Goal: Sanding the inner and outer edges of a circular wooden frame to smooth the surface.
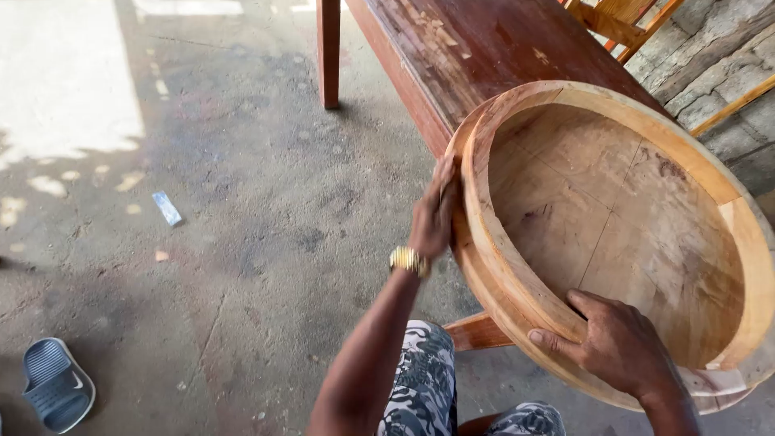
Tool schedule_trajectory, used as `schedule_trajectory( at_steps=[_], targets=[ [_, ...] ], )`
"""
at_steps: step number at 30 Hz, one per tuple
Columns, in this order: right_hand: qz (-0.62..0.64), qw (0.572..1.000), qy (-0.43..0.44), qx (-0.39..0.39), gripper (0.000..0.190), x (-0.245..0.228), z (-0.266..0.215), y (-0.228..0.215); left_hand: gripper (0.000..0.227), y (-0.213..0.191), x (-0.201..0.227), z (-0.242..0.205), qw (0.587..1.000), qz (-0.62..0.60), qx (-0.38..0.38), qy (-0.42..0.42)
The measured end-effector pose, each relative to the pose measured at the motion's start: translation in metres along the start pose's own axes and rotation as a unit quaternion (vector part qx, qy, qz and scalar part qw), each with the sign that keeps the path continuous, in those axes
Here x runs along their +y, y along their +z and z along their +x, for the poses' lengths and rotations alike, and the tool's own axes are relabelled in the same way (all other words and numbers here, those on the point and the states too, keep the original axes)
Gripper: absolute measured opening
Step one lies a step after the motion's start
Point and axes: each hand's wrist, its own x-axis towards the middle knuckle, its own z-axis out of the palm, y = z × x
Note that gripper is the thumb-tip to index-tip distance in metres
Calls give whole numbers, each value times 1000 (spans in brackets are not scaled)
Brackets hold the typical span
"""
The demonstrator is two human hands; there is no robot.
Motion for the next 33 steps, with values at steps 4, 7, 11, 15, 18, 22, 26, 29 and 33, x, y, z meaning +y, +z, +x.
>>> schedule_trajectory(
  at_steps=[4,7,11,15,18,22,26,29,33],
  targets=[
    [37,998,-17,45,91,-1,-3,-3,48,7,-26,33,996,58,-18,-71],
    [44,998,-11,42,92,3,4,4,50,-2,25,-18,994,75,-28,-70],
    [41,996,-35,75,102,21,19,21,52,-4,44,-43,995,68,-35,-58],
    [14,1000,11,19,91,0,2,0,47,9,-33,23,997,41,-22,-61],
    [40,997,-30,67,98,14,9,11,47,14,-12,13,996,36,-7,-87],
    [20,997,-21,72,97,30,22,29,55,11,59,-56,998,2,46,-51],
    [-29,1000,-4,-6,83,30,29,27,56,13,66,-69,993,-15,29,-111],
    [-15,999,27,-37,84,22,28,20,50,14,1,-5,996,-31,58,-66],
    [-5,999,33,0,96,45,34,39,48,10,15,-11,991,-77,60,-95]
  ],
)
